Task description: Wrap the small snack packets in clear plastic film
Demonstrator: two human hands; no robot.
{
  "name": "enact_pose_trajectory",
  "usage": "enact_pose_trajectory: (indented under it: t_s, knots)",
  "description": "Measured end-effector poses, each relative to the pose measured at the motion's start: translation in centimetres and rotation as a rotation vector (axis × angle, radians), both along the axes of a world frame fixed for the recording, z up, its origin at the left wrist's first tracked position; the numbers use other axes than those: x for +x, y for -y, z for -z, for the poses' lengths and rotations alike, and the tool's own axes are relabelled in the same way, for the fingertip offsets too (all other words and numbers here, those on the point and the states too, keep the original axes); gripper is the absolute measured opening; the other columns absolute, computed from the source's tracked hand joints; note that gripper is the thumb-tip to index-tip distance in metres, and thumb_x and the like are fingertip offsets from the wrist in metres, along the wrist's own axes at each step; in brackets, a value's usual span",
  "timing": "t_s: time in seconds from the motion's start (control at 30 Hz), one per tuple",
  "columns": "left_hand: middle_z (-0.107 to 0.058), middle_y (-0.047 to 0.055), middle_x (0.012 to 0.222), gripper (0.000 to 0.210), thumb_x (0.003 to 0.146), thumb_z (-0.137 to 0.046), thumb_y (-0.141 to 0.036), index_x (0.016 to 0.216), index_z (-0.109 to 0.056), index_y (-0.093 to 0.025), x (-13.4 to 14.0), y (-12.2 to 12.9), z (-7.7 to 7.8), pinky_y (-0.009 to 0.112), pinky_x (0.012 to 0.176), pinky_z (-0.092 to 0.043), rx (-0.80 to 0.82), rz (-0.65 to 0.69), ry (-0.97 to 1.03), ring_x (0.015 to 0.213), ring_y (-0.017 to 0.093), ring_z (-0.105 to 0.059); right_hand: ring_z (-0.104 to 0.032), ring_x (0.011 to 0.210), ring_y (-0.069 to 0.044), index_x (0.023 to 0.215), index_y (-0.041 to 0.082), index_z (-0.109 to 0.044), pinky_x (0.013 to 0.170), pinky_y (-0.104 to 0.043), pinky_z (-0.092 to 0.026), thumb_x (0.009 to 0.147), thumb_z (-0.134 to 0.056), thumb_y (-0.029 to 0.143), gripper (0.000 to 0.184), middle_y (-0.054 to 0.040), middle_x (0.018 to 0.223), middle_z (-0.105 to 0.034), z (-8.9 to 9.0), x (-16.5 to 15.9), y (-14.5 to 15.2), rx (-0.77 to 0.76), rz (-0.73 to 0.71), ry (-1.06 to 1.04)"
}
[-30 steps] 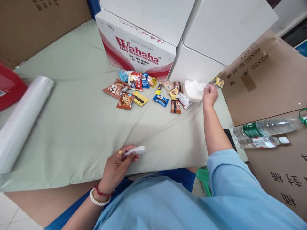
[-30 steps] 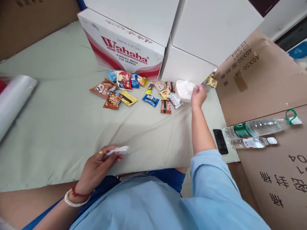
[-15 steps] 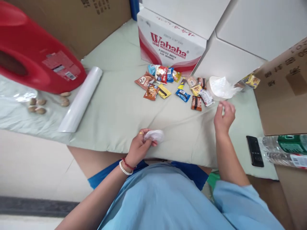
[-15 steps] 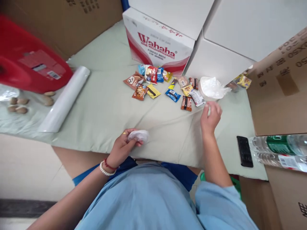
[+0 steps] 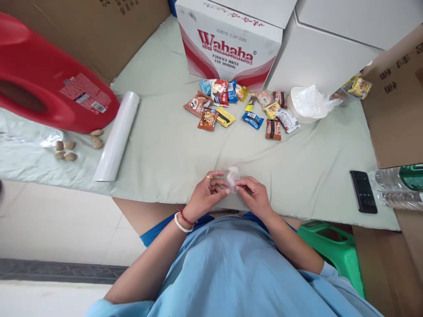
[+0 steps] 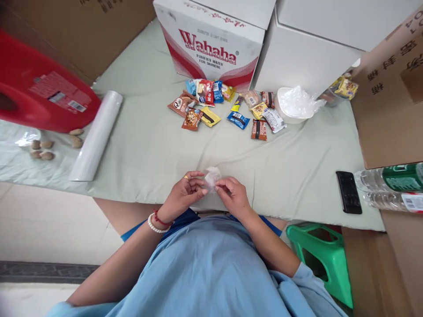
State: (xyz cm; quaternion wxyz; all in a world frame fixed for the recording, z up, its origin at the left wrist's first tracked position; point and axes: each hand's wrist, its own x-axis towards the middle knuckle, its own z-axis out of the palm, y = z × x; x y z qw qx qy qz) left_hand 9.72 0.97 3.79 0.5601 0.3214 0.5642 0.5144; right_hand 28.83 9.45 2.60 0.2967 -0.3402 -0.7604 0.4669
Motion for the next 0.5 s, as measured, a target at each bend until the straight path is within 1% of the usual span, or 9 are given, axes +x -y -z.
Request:
enact_pose_trajectory:
  t_s: [0.03,0.1,0.17,0.2,0.3,0.37,0.43,0.5]
  knots:
    - [-0.071,0.003,0.092,0.056,0.075,-0.086,-0.051,0.114,-0.062,-0.019,0.0,0.1,0.2,0.026,0.062,-0.045,-0.003,0.008,-0.033,0.065,0.012,-0.057,-0.062,0.074,-0.018,0.1,0.029,-0.077,0.069,-0.032,-0.051,0.1,-0.067,0.039,0.014,-0.0023,0.085,-0.069,-0.2,0.0,0.1,-0.039,0.007,-0.005]
    - [-0.066,0.001,0.08,0.04,0.079,-0.081,-0.05,0.097,-0.067,-0.017,0.1,0.2,0.5,0.025,0.06,-0.04,-0.01,0.034,-0.137,0.064,0.012,-0.052,-0.061,0.074,-0.017,0.098,0.026,-0.077,0.069,-0.03,-0.049,0.098,-0.069,0.041,0.017,-0.0019,0.083,-0.068,-0.4,0.0,0.3,-0.103,-0.005,-0.012]
    - [-0.058,-0.001,0.068,0.036,0.084,-0.073,-0.052,0.084,-0.069,-0.017,0.1,0.2,0.7,0.026,0.059,-0.036,-0.018,0.06,-0.206,0.062,0.012,-0.047,-0.058,0.073,-0.016,0.094,0.024,-0.076,0.069,-0.029,-0.047,0.096,-0.071,0.045,0.022,-0.0014,0.081,-0.067,-0.5,-0.3,0.4,-0.185,-0.004,-0.031]
    - [-0.056,-0.002,0.065,0.036,0.085,-0.071,-0.052,0.081,-0.069,-0.017,0.0,0.2,0.7,0.026,0.058,-0.035,-0.022,0.062,-0.208,0.062,0.012,-0.046,-0.057,0.072,-0.015,0.092,0.023,-0.075,0.068,-0.029,-0.046,0.094,-0.072,0.048,0.025,-0.001,0.08,-0.066,-0.5,-0.4,0.4,-0.244,0.012,-0.047]
    - [-0.056,-0.003,0.064,0.032,0.083,-0.073,-0.049,0.077,-0.064,-0.019,-0.3,0.2,0.6,0.027,0.059,-0.036,-0.022,0.035,-0.141,0.061,0.012,-0.046,-0.051,0.067,-0.013,0.085,0.023,-0.072,0.064,-0.026,-0.043,0.088,-0.078,0.054,0.032,0.0011,0.075,-0.063,-0.7,-0.5,0.1,-0.447,0.105,-0.132]
    - [-0.058,-0.002,0.065,0.028,0.08,-0.074,-0.043,0.073,-0.06,-0.02,-0.6,0.3,0.5,0.027,0.062,-0.038,-0.009,-0.003,-0.091,0.063,0.013,-0.049,-0.048,0.064,-0.012,0.083,0.023,-0.071,0.061,-0.025,-0.042,0.082,-0.084,0.053,0.032,0.0028,0.073,-0.059,-0.9,-0.3,-0.4,-0.584,0.182,-0.227]
    - [-0.056,-0.003,0.065,0.025,0.078,-0.073,-0.035,0.068,-0.056,-0.02,-0.8,0.3,0.6,0.026,0.064,-0.038,0.021,-0.077,-0.048,0.065,0.012,-0.048,-0.047,0.063,-0.011,0.083,0.024,-0.07,0.057,-0.023,-0.042,0.076,-0.089,0.049,0.032,0.004,0.073,-0.057,-1.3,0.1,-0.9,-0.73,0.249,-0.338]
    - [-0.051,-0.004,0.063,0.024,0.074,-0.072,-0.029,0.063,-0.052,-0.02,-1.0,0.4,0.7,0.024,0.064,-0.036,0.045,-0.182,0.031,0.065,0.011,-0.045,-0.047,0.061,-0.01,0.084,0.024,-0.069,0.052,-0.021,-0.04,0.07,-0.092,0.044,0.034,0.0045,0.073,-0.056,-1.6,0.7,-1.4,-0.87,0.299,-0.427]
